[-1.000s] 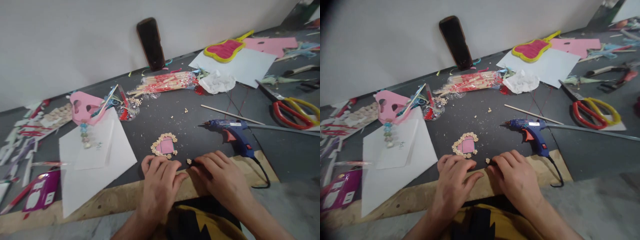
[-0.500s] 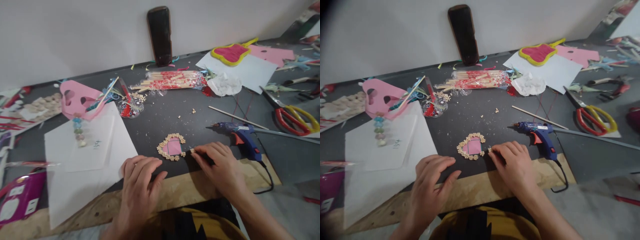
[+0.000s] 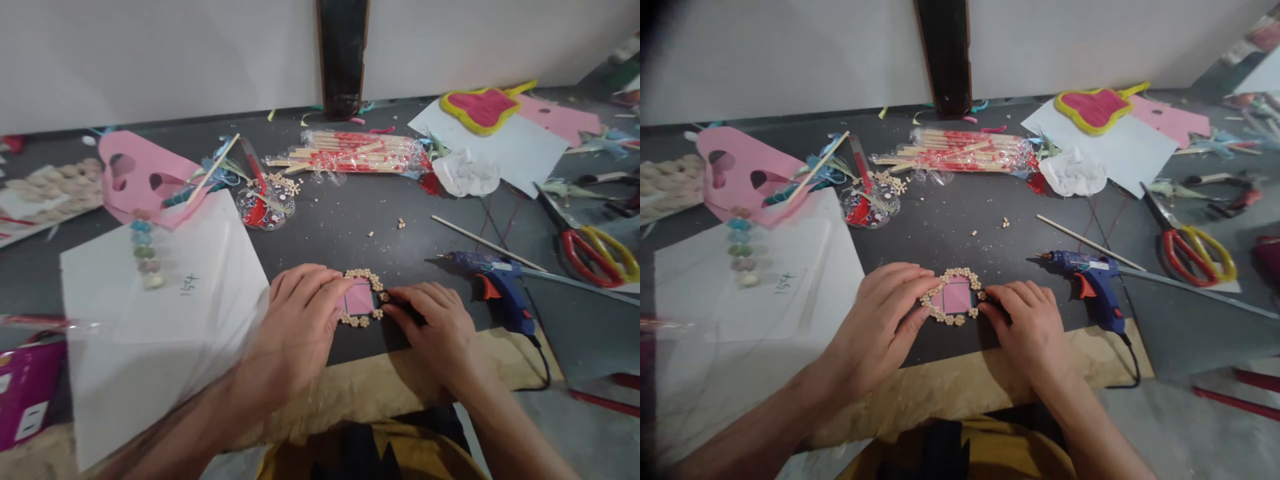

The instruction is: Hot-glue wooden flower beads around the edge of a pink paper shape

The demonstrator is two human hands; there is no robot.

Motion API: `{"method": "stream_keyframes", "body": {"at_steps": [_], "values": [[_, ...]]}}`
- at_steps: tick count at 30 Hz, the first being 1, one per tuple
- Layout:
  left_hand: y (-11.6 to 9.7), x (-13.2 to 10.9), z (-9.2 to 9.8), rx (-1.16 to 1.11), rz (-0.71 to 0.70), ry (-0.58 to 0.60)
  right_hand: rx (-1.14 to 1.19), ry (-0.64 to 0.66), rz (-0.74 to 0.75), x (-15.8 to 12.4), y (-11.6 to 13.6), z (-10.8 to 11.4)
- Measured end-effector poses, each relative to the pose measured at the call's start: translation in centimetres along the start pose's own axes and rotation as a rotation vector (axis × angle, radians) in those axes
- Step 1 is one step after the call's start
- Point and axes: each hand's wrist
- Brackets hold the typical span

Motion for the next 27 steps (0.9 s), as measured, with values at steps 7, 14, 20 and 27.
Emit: {"method": "stream_keyframes", "body": {"at_steps": [7, 14, 20, 27], "values": [[1.0, 0.3, -0.5, -0.048, 0.040, -0.037, 0.028, 0.008, 0.004, 0.1, -0.2, 0.2], [1.7, 0.2, -1.2, -0.101, 0.041, -0.026, 0.053, -0.023, 0.021, 0.3, 0.0, 0.1], [1.0, 0.6, -0.8, -0.059, 0.034, 0.002, 0.066, -0.018, 0.009, 0.7, 0.2, 0.1], [0.6, 2.1, -0.1, 0.085, -0.097, 0.118, 0.049, -0.032, 0.013, 0.8, 0.1, -0.1]]}}
Point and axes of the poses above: each hand's wrist, its own x-axis towards the middle knuckle, its own z-axis out of the back of the hand, y = z × x, and after that the axes turned 3 degrees about z, right-handed
